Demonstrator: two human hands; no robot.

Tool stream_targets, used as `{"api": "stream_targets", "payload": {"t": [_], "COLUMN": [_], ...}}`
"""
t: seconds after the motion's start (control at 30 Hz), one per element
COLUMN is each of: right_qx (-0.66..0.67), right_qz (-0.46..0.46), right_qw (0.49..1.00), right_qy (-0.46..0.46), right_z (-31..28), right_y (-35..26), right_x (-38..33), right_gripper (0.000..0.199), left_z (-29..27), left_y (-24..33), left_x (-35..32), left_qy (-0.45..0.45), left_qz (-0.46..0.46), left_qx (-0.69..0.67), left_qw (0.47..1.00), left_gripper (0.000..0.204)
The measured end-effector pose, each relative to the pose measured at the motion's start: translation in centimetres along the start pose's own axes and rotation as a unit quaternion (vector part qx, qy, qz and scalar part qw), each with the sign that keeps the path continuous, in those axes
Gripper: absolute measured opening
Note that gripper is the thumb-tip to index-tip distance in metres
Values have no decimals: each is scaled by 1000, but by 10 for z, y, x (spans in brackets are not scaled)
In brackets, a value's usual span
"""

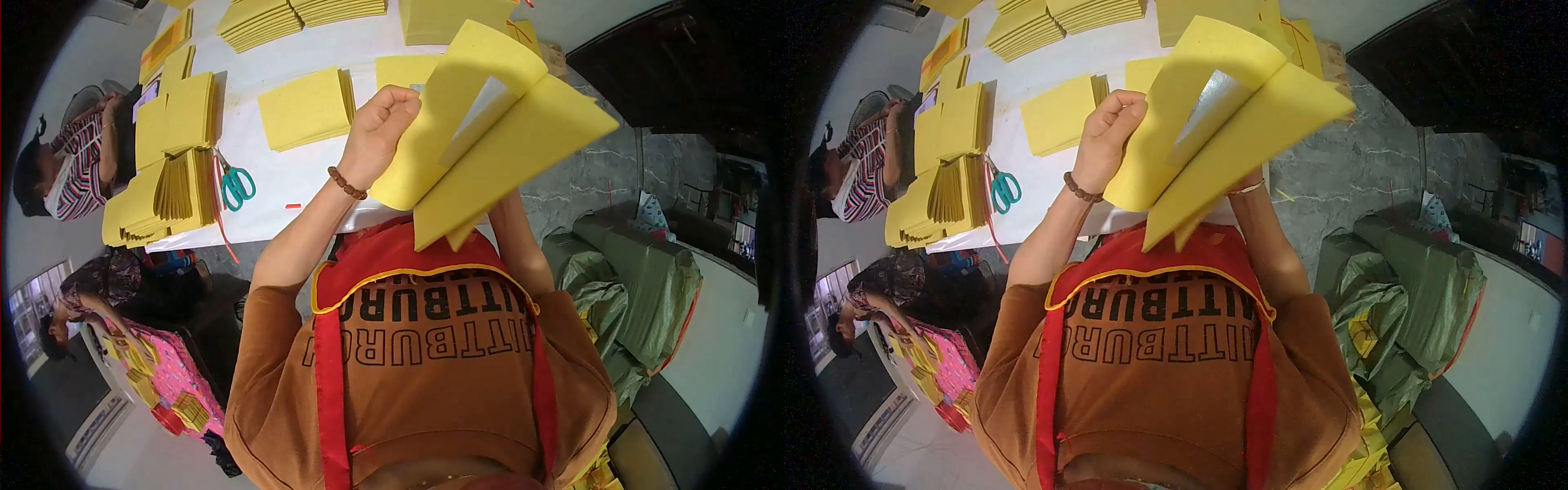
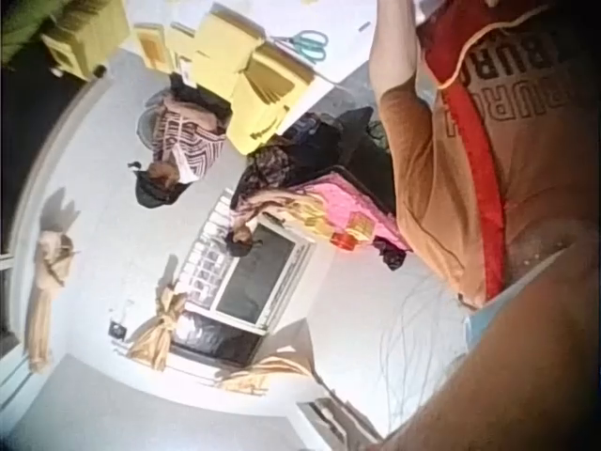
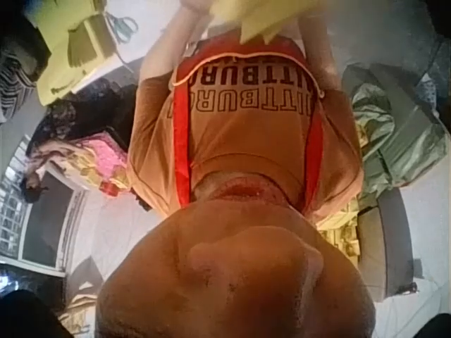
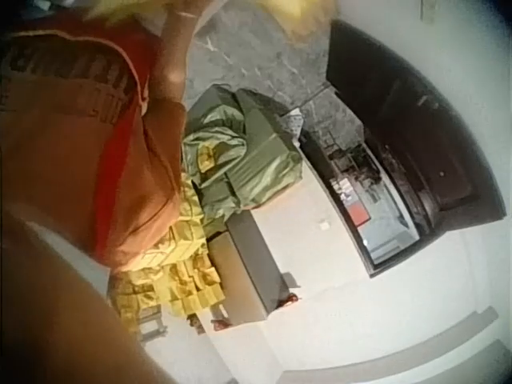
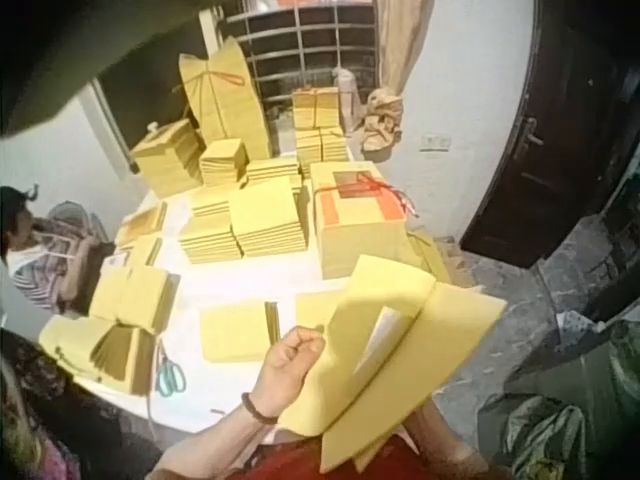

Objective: Folding individual sheets of yellow paper and stacking them into organized bundles.

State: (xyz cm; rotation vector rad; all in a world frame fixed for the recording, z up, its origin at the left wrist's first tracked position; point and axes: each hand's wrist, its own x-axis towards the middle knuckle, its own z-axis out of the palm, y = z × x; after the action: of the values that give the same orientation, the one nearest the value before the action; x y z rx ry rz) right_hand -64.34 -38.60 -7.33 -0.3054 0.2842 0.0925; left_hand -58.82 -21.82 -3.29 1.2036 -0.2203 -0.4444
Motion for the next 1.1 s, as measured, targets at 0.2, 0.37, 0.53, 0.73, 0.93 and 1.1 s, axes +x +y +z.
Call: {"api": "stream_targets", "payload": {"t": [0.2, 0.37, 0.53, 0.73, 0.93, 1.1], "right_qx": [-42, -73, -105, -142, -173, -191], "right_qz": [0, -2, -4, -18, -38, -60], "right_qw": [999, 997, 994, 990, 984, 979], "right_qy": [5, 9, 12, 19, 25, 40], "right_z": [-5, -10, -12, -13, -17, -22], "right_y": [-1, 1, 3, 14, 16, 15], "right_x": [-13, 15, 0, 7, -6, 1], "right_gripper": [30, 30, 30, 30, 30, 30], "left_z": [-12, -19, -14, 15, 20, -19], "left_y": [5, 4, 20, 51, 56, 38], "left_x": [4, 4, 12, 22, 33, 38], "left_qy": [-10, -40, -148, -179, -256, -201], "left_qz": [-3, -63, 25, 146, 51, 27], "left_qx": [22, 49, 317, 538, 476, 329], "left_qw": [1000, 996, 936, 811, 840, 922], "left_gripper": [22, 30, 34, 41, 46, 35]}}
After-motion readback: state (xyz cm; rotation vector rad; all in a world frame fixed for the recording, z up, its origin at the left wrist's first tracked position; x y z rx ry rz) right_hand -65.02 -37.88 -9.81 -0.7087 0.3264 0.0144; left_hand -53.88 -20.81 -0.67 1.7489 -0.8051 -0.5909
